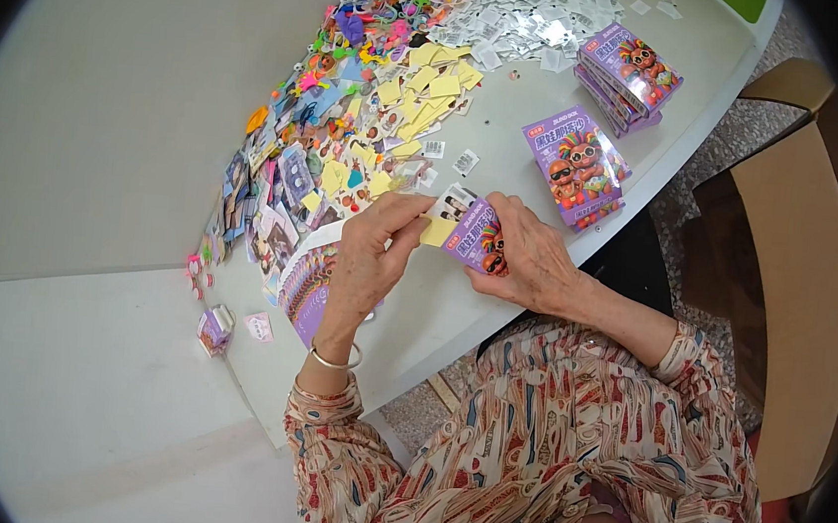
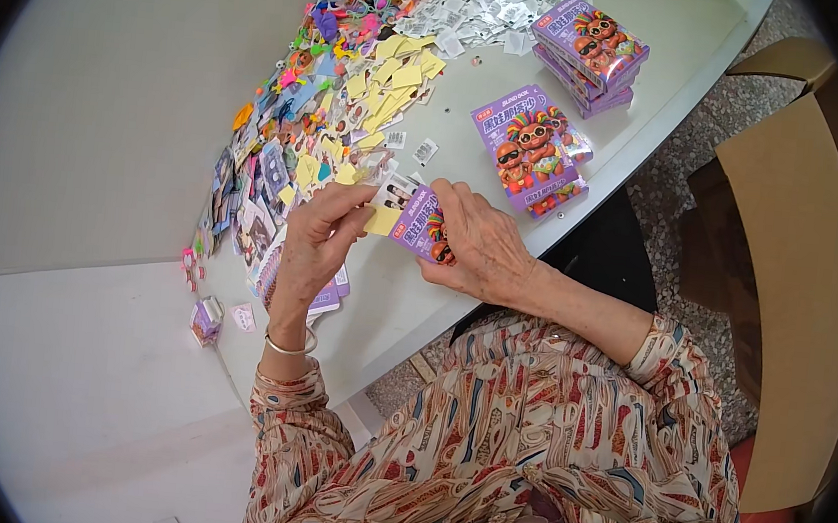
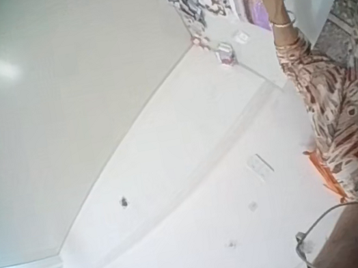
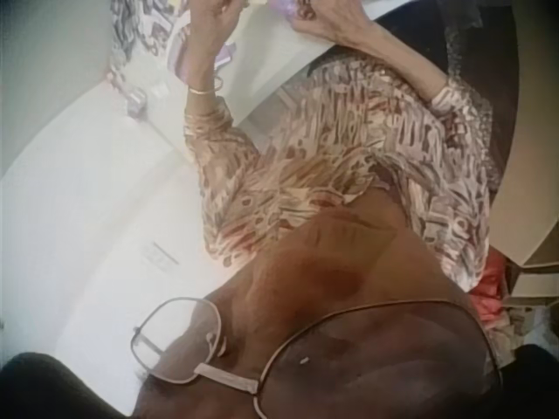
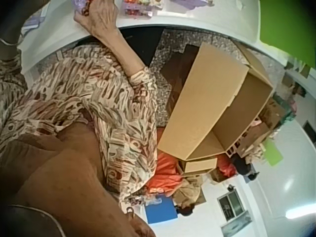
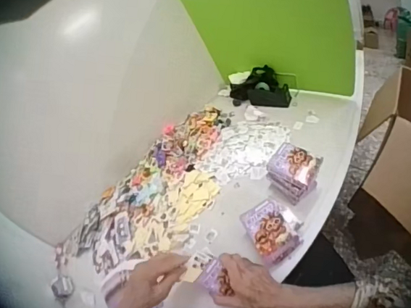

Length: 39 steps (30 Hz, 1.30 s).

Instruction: Packing toy accessories and stickers into small purple cardboard boxes on a table.

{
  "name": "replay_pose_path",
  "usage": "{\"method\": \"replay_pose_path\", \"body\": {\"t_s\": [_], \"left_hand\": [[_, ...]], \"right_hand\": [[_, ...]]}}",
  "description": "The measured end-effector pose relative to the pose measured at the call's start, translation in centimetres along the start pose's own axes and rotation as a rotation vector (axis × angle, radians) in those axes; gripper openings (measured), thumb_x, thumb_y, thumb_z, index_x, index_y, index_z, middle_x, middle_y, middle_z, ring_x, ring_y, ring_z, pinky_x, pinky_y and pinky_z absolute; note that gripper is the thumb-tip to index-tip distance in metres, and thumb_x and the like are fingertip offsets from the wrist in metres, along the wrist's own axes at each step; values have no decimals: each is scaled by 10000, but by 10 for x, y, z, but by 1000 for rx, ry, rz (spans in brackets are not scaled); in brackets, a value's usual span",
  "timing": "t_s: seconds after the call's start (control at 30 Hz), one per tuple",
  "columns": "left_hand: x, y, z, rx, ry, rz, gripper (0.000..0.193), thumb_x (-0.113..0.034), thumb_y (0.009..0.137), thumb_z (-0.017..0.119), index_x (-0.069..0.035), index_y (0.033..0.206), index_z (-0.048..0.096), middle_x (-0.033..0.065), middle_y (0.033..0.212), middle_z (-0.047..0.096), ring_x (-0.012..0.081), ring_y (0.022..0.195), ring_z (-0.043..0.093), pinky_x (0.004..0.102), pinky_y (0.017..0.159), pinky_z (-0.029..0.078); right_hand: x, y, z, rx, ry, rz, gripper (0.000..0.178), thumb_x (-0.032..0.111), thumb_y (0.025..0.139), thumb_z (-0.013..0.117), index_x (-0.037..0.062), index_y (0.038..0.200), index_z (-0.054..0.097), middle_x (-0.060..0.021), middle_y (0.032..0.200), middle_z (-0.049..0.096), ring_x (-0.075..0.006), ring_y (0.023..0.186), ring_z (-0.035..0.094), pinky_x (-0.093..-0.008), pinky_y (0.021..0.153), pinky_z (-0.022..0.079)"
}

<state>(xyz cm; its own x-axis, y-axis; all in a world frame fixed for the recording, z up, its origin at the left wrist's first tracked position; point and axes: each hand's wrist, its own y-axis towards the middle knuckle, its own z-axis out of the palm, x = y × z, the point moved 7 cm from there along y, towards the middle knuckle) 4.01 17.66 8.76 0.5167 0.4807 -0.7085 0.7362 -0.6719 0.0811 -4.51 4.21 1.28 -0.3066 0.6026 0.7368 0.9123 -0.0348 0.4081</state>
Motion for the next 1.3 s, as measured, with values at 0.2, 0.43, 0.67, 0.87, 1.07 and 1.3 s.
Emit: {"method": "replay_pose_path", "body": {"t_s": [0.2,0.43,0.67,0.87,1.07,1.3], "left_hand": [[0,-1,-12,-26,-98,-42,347,43,849,600,-32,1187,621,79,959,625,114,760,606,240,663,493],[14,-1,-64,-415,-246,-125,234,21,906,564,8,1128,635,4,905,622,53,735,540,201,656,450],[29,-10,-63,-383,-271,-203,201,-1,904,573,8,1092,645,-12,814,607,33,678,496,179,606,396],[-9,-19,-56,-384,-249,-73,183,42,898,561,27,1059,646,1,875,592,34,699,494,170,613,388],[11,-27,-58,-404,-150,-100,193,63,877,557,10,1036,653,31,889,597,60,718,516,194,622,405],[-22,-39,-51,-414,-54,74,204,92,841,588,5,1010,661,87,924,642,125,751,579,228,655,446]], "right_hand": [[-4,0,-2,-8,17,25,808,262,679,787,-34,1270,323,-179,965,500,-333,857,575,-405,635,479],[-4,-1,-5,-16,39,28,803,269,686,787,-23,1270,320,-175,969,499,-328,855,579,-407,642,477],[1,-5,-11,-59,149,-85,852,260,670,823,-15,1293,310,-173,1021,495,-315,857,577,-378,704,490],[0,-8,-6,-34,183,-143,901,213,650,848,-5,1314,281,-199,1121,470,-322,876,582,-370,752,495],[1,-8,-2,-41,163,-212,940,205,640,858,9,1326,246,-235,1260,426,-361,1013,539,-392,874,465],[-4,-11,-2,24,145,-153,893,129,678,816,52,1356,240,-242,1314,377,-385,1197,416,-434,1000,369]]}}
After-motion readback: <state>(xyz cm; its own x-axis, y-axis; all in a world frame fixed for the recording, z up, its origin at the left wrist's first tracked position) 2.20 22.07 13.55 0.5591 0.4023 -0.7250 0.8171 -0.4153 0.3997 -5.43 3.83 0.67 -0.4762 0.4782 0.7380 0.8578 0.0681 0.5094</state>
